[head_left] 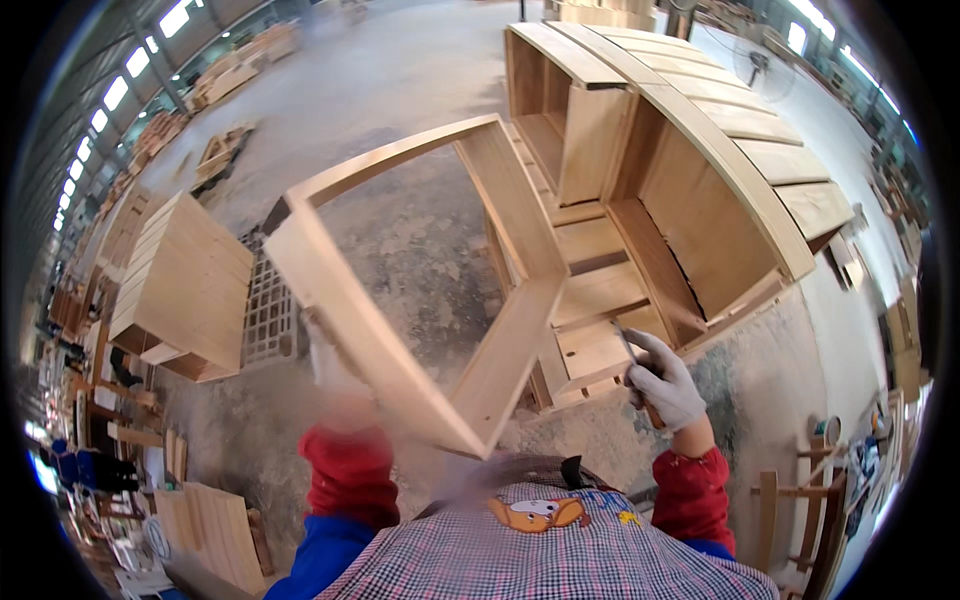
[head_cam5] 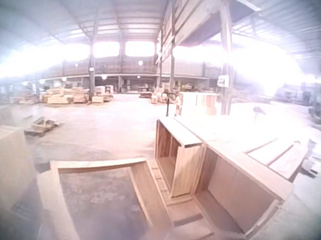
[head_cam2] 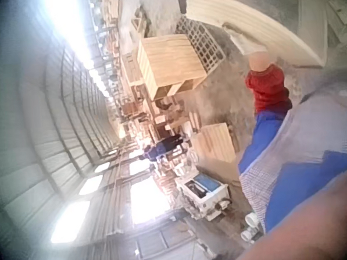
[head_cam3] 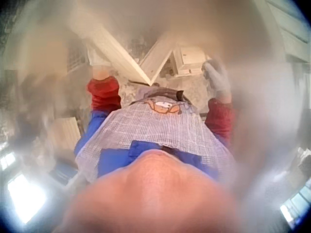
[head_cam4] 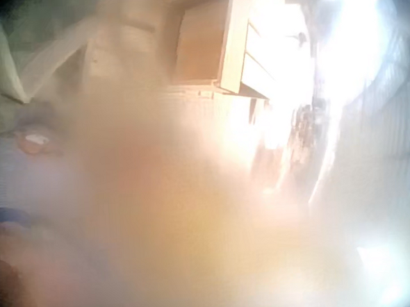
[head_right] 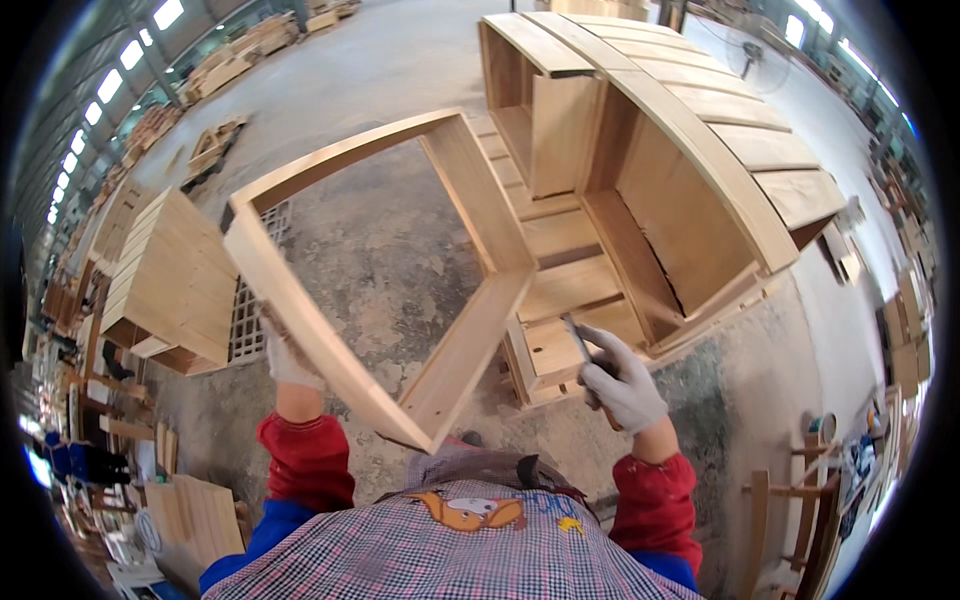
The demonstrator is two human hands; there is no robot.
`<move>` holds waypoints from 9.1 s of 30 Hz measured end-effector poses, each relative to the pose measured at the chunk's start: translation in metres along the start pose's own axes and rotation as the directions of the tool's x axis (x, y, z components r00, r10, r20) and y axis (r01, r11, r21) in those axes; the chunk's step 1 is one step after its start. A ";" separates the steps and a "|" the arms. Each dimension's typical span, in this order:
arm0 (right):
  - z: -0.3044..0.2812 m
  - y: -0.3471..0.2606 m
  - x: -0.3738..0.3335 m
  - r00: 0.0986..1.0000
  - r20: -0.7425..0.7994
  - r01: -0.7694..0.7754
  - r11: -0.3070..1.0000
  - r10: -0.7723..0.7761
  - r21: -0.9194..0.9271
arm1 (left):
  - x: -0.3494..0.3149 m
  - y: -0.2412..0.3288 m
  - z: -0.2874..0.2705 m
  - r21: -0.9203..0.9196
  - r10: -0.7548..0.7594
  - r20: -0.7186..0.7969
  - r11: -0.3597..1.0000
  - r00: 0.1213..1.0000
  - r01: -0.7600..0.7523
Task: The person applies putty to the joints of wooden boxes using a scraper, handles the boxes to check the seams, and sets them on a pallet.
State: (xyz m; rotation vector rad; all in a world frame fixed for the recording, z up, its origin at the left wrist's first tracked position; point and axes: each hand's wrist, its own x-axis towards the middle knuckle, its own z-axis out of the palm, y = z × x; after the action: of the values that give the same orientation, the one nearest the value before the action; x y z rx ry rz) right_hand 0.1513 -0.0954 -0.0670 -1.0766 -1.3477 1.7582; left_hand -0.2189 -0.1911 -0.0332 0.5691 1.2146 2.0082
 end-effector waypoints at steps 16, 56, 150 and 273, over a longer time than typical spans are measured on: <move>-0.015 0.002 -0.007 0.805 -0.557 0.242 0.970 -0.204 -0.005 | 0.093 -0.008 -0.065 -0.396 0.179 0.615 0.912 0.768 0.104; 0.022 0.039 -0.078 0.182 -0.977 0.534 0.845 -0.108 0.006 | 0.109 0.010 0.156 -0.357 0.699 0.710 0.464 0.087 -0.811; 0.074 0.179 -0.082 0.357 -0.896 -0.463 0.783 -0.265 -0.416 | 0.097 -0.063 0.288 0.005 0.055 0.998 -0.012 0.004 -1.000; 0.247 -0.063 0.221 0.168 -0.617 -0.083 0.613 -0.768 -0.786 | 0.218 -0.082 0.352 -0.370 -0.013 0.576 0.888 -0.817 -0.275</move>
State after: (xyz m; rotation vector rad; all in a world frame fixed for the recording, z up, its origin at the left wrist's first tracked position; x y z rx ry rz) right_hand -0.1660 0.0088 -0.0214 -1.5730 -1.1754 -0.1418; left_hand -0.0942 0.2013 0.0575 2.3784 -0.4691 0.1718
